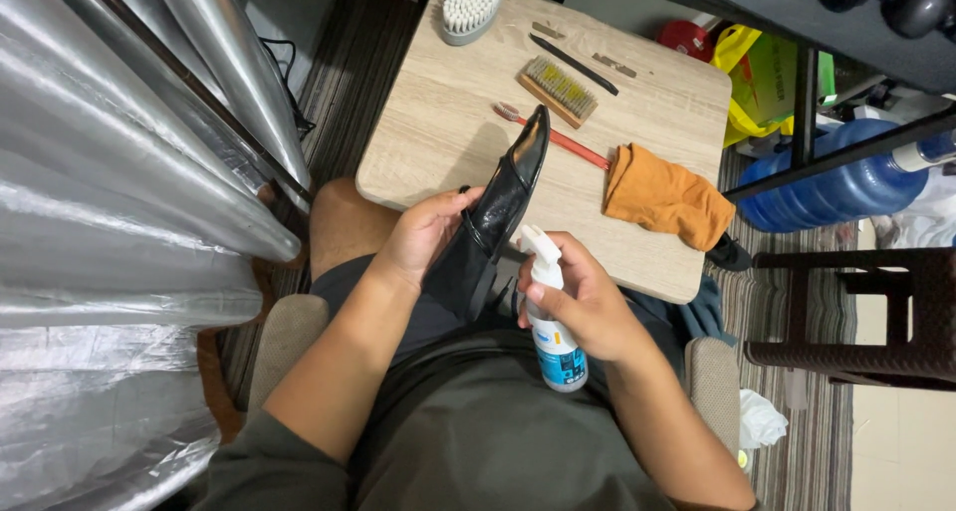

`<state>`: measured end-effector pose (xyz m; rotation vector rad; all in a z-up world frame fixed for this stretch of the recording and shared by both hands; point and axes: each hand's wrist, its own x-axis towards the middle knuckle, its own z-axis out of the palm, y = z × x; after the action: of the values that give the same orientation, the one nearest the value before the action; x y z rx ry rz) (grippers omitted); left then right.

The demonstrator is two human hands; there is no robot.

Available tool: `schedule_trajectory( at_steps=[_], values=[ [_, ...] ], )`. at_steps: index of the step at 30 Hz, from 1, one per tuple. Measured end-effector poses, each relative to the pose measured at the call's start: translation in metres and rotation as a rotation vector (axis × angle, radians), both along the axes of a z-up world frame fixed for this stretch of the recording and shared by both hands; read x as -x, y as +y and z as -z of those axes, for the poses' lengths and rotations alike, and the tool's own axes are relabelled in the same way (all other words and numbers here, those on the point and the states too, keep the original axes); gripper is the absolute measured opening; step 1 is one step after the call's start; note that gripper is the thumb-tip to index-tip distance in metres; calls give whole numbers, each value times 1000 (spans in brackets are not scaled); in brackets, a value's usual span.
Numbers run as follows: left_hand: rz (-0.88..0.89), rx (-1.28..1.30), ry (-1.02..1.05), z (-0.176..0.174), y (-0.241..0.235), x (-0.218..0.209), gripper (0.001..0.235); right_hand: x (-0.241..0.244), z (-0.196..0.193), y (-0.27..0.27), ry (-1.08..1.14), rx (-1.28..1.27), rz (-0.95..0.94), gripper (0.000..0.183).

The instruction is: The person wipes a black shoe with an orange cloth, then sprays a cleaning solution onto the shoe and scrubs it with a toothbrush. The person continues to scrub the shoe repeatedly with the toothbrush.

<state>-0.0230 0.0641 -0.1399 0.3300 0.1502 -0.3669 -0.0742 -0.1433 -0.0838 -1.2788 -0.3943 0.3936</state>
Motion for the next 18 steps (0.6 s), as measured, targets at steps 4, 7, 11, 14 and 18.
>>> schedule_trajectory(
  at_steps=[4,7,11,14,18],
  values=[
    [22,85,-19,-11,0,3,28,1,-3,-6,2,43,18,53],
    [17,141,18,1,6,-1,31,-4,-20,-15,-19,62,86,58],
    [-19,174,35,-9,16,-2,27,-44,-49,-48,-200,241,362,62],
    [-29,195,10,-12,21,-2,29,-95,-46,-81,-427,284,577,53],
    [44,112,-44,-1,35,-12,18,-145,-55,-99,-585,419,863,36]
  ],
)
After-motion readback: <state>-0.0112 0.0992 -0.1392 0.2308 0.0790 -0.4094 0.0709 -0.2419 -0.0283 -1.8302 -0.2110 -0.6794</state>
